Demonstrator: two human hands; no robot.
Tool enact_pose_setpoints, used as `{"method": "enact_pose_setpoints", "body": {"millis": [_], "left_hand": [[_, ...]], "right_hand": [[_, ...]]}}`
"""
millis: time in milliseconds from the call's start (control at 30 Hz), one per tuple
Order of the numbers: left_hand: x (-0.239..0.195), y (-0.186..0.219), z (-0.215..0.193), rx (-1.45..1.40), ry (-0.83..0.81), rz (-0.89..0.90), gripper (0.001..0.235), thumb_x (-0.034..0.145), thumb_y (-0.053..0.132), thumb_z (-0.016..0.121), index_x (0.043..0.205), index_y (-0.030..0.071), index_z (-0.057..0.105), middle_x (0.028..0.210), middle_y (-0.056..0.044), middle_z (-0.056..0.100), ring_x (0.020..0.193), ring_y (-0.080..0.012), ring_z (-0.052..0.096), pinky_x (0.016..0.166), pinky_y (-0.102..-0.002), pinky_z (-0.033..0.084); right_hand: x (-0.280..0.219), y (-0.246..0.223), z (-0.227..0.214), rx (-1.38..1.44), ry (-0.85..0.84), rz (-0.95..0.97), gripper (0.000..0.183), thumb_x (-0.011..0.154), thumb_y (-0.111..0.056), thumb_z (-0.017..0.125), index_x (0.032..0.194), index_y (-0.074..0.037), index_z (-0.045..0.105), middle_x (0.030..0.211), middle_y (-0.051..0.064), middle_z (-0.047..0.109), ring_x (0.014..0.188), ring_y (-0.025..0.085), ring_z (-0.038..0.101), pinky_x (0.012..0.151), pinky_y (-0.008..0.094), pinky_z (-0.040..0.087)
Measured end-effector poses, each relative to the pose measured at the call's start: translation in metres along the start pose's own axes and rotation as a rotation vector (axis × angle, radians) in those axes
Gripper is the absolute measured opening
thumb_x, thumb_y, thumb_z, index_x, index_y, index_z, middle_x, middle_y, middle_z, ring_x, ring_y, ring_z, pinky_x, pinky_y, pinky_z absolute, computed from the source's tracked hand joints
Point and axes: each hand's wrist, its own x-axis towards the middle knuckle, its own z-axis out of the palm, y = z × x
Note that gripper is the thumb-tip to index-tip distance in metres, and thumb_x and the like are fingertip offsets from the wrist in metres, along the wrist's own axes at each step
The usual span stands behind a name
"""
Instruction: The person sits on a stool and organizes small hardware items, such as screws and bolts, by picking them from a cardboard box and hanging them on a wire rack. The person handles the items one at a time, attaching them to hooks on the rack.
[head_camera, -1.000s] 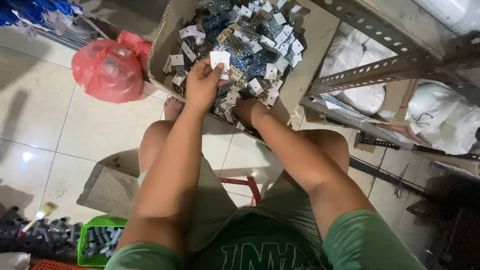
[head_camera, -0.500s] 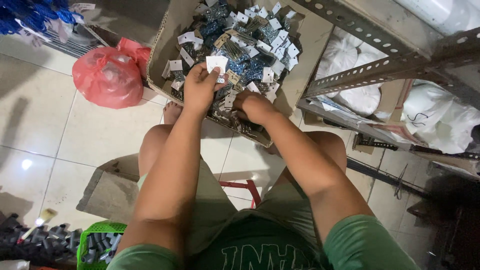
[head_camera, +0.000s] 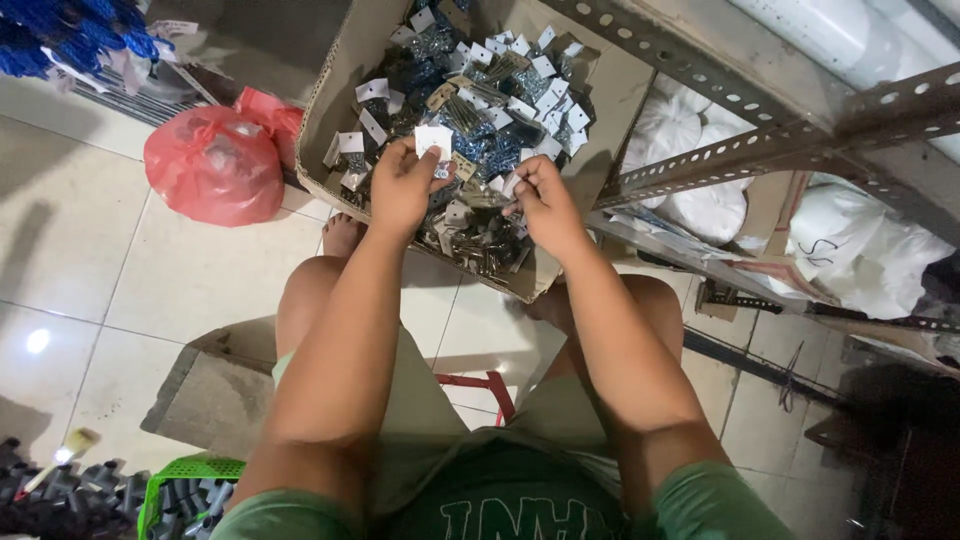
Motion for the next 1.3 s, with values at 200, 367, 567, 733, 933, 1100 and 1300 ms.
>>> {"method": "enact_pose_setpoints", "body": {"millis": [200,367,567,733,933,1100,1300], "left_hand": [[-0.015,0.01,0.013,0.012,-0.051,-0.148,0.028,0.098,0.01,0.068,0.117,-0.005,0.056,0.098,-0.018,0.06,0.084,-0.0296,0.073,0.07,-0.044,0.068],[0.004,-0.026,0.0,0.221,-0.166,-0.23,0.028,0.092,0.017,0.072,0.112,-0.001,0.064,0.093,-0.017,0.064,0.078,-0.0256,0.071,0.06,-0.041,0.067],[-0.005,-0.021,0.005,0.148,-0.251,-0.371,0.045,0.093,0.023,0.068,0.128,-0.002,0.057,0.099,-0.018,0.059,0.075,-0.0256,0.068,0.055,-0.039,0.066],[-0.02,0.009,0.006,0.273,-0.504,-0.288,0.069,0.097,0.045,0.074,0.133,-0.008,0.047,0.133,-0.039,0.057,0.131,-0.0518,0.053,0.097,-0.066,0.051],[-0.011,-0.008,0.003,0.188,-0.459,-0.08,0.051,0.081,0.005,0.089,0.114,-0.01,0.053,0.09,-0.011,0.058,0.074,-0.0174,0.066,0.063,-0.028,0.059],[-0.01,-0.013,0.001,0.165,-0.308,0.006,0.04,0.078,0.004,0.092,0.101,-0.001,0.059,0.085,-0.006,0.061,0.073,-0.012,0.064,0.063,-0.021,0.053],[-0.008,-0.019,-0.001,0.113,-0.3,-0.011,0.042,0.074,0.001,0.095,0.1,0.0,0.062,0.085,-0.007,0.065,0.069,-0.011,0.067,0.062,-0.02,0.055]], "right_hand": [[0.007,-0.027,0.009,-0.025,-0.166,-0.293,0.021,0.101,0.011,0.053,0.089,-0.005,0.058,0.09,0.009,0.062,0.091,0.022,0.06,0.087,0.036,0.049],[0.006,-0.042,0.028,0.322,-0.146,-0.174,0.029,0.095,0.015,0.057,0.083,-0.011,0.051,0.1,0.01,0.063,0.095,0.019,0.061,0.081,0.027,0.049],[0.011,-0.017,0.024,0.698,-0.059,0.024,0.032,0.095,0.011,0.059,0.083,-0.017,0.049,0.104,0.01,0.065,0.094,0.023,0.074,0.07,0.018,0.053],[0.01,-0.017,0.021,0.713,0.065,0.043,0.03,0.096,0.005,0.062,0.082,-0.019,0.05,0.101,0.005,0.064,0.089,0.016,0.069,0.074,0.019,0.052],[0.012,-0.009,0.015,0.582,0.195,0.188,0.018,0.101,-0.001,0.059,0.102,-0.019,0.061,0.115,0.009,0.065,0.103,0.021,0.066,0.09,0.03,0.054],[0.001,-0.038,0.027,0.535,0.189,0.317,0.03,0.11,-0.035,0.046,0.121,-0.009,0.059,0.12,0.02,0.065,0.108,0.029,0.07,0.097,0.043,0.06],[-0.004,-0.009,0.04,0.43,0.328,0.184,0.01,0.097,-0.003,0.071,0.104,0.0,0.065,0.092,0.005,0.053,0.083,0.016,0.066,0.083,0.036,0.066]]}}
